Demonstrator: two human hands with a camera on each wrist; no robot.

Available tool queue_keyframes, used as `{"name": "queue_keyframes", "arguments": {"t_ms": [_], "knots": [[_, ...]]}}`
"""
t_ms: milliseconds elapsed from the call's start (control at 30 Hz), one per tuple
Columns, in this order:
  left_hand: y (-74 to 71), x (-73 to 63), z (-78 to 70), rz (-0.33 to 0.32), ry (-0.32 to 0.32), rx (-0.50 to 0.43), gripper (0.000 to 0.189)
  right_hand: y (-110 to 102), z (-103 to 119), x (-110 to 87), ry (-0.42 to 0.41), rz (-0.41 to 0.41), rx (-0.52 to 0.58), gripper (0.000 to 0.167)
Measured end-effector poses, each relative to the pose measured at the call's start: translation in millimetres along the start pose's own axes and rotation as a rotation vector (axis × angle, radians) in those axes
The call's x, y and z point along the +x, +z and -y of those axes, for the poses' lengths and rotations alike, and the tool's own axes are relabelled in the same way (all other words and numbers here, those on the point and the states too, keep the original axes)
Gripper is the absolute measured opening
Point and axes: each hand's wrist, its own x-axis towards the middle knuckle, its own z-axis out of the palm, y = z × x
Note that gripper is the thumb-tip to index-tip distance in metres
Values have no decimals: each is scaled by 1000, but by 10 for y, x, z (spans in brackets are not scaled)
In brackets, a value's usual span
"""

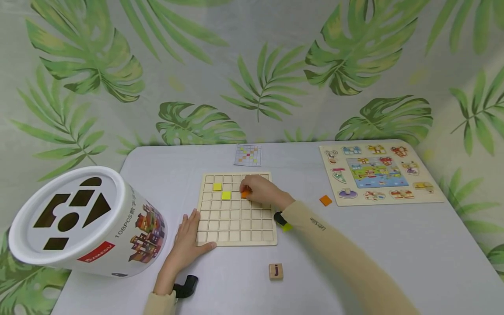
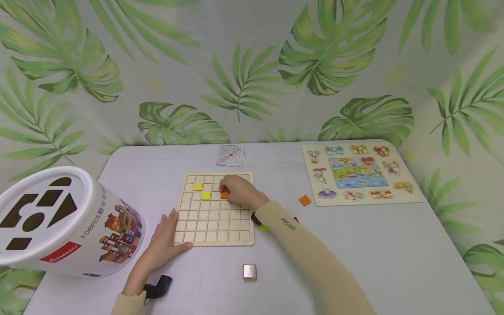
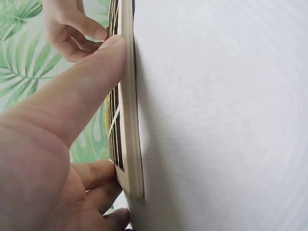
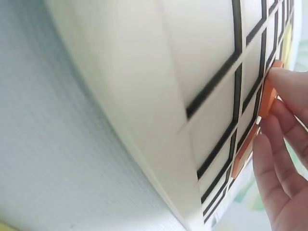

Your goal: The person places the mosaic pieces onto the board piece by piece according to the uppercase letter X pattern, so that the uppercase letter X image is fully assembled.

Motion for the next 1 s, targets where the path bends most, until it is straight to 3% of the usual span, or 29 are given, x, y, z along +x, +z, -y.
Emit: {"name": "queue_keyframes", "arguments": {"t_ms": [133,233,400,533,700,1000], "knots": [[-2,-3,-2,-2,8,-2,99,21,10,0,1,6,-23,18],[0,-1,-6,-2,11,-2,99,-2,-6,-44,21,0,21,21],[8,14,-8,-3,18,1,99,-161,-136,-255,52,-47,192,21],[7,13,-8,-4,18,-4,100,-336,-270,-563,64,-87,279,21],[1,7,-3,-1,10,-3,100,-463,-426,-1042,92,-114,280,20],[-5,-12,-6,-12,19,-9,99,-402,-674,-1777,198,-43,289,19]]}}
